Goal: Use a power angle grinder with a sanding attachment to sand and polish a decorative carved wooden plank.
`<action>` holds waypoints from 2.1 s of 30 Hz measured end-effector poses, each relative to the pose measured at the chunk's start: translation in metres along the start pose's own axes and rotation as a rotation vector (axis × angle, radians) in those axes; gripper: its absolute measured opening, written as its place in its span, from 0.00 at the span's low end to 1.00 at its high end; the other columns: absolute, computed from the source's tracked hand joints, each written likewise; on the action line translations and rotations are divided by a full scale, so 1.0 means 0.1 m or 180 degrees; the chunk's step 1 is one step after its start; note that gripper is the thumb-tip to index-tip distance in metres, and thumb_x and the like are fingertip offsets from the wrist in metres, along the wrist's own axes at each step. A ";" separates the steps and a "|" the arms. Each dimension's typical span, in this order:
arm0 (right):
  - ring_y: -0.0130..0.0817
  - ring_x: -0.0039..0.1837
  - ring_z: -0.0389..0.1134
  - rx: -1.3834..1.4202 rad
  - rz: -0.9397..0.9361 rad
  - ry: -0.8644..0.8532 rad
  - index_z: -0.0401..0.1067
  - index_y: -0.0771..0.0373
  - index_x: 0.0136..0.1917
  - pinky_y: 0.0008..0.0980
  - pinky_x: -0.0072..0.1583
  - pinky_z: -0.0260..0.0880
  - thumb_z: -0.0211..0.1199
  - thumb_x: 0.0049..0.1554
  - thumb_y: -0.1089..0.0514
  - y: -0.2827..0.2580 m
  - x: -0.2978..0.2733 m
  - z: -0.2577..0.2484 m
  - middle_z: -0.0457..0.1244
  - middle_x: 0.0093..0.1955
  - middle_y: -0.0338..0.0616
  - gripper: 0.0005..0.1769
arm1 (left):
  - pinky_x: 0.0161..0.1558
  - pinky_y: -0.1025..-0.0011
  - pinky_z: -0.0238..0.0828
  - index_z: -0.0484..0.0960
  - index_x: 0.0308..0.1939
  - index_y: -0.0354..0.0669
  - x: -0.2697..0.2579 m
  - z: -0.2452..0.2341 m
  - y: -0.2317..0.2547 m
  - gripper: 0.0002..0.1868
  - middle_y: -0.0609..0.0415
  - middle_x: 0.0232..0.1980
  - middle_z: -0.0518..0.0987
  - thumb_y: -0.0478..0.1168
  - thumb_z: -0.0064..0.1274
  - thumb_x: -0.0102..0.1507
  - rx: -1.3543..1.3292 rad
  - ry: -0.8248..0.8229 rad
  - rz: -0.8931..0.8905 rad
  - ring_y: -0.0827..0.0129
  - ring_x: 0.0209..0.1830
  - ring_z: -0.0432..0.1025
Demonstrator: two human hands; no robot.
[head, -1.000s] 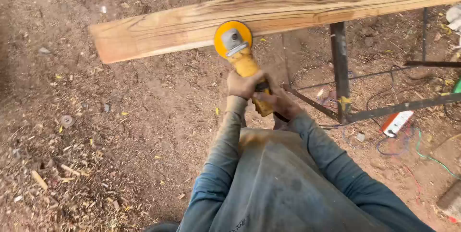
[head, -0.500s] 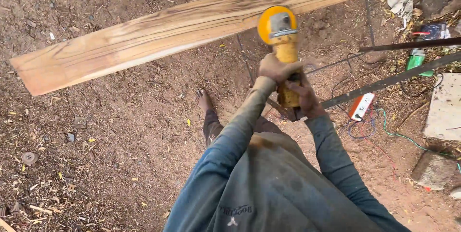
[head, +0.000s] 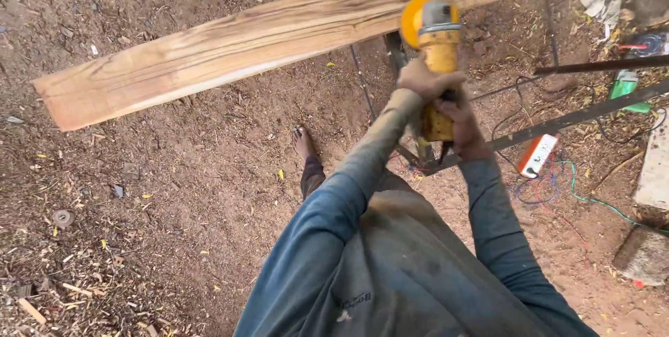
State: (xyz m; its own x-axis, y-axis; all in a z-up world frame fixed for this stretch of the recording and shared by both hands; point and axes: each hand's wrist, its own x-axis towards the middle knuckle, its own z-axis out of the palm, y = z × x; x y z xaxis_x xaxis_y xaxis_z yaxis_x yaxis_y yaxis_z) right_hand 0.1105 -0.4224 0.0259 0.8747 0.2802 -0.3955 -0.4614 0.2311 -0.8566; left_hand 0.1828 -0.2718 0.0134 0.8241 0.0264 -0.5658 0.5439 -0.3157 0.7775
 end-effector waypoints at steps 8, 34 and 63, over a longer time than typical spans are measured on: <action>0.36 0.41 0.70 -0.0260 0.0961 -0.0743 0.59 0.60 0.67 0.36 0.40 0.74 0.66 0.56 0.61 0.68 0.05 1.84 0.65 0.46 0.45 0.29 | 0.39 0.68 0.82 0.87 0.36 0.37 -0.95 -1.74 -1.19 0.28 0.51 0.36 0.87 0.56 0.71 0.45 -0.0716 0.0715 -0.0433 0.68 0.35 0.84; 0.36 0.57 0.69 -0.0511 0.0687 0.0227 0.61 0.62 0.70 0.35 0.55 0.74 0.63 0.59 0.58 0.15 0.00 0.34 0.63 0.60 0.45 0.28 | 0.42 0.64 0.81 0.85 0.42 0.41 -0.16 -0.56 -0.07 0.32 0.48 0.39 0.87 0.60 0.68 0.43 -0.0788 -0.0240 0.0156 0.61 0.38 0.84; 0.32 0.57 0.69 -0.1233 0.0638 -0.0677 0.65 0.61 0.66 0.32 0.56 0.73 0.60 0.61 0.56 0.69 0.54 3.22 0.64 0.58 0.45 0.21 | 0.44 0.62 0.81 0.84 0.46 0.39 -0.60 -3.03 -1.60 0.44 0.45 0.40 0.87 0.67 0.68 0.37 -0.0463 0.0767 -0.0130 0.60 0.40 0.84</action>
State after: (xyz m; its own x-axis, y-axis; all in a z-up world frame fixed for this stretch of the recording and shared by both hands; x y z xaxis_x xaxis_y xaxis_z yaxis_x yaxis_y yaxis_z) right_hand 0.0777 -0.0914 0.0519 0.7058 0.4774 -0.5233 -0.4930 -0.1995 -0.8469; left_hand 0.0947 0.0643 0.0058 0.8054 0.2666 -0.5293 0.5800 -0.1707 0.7965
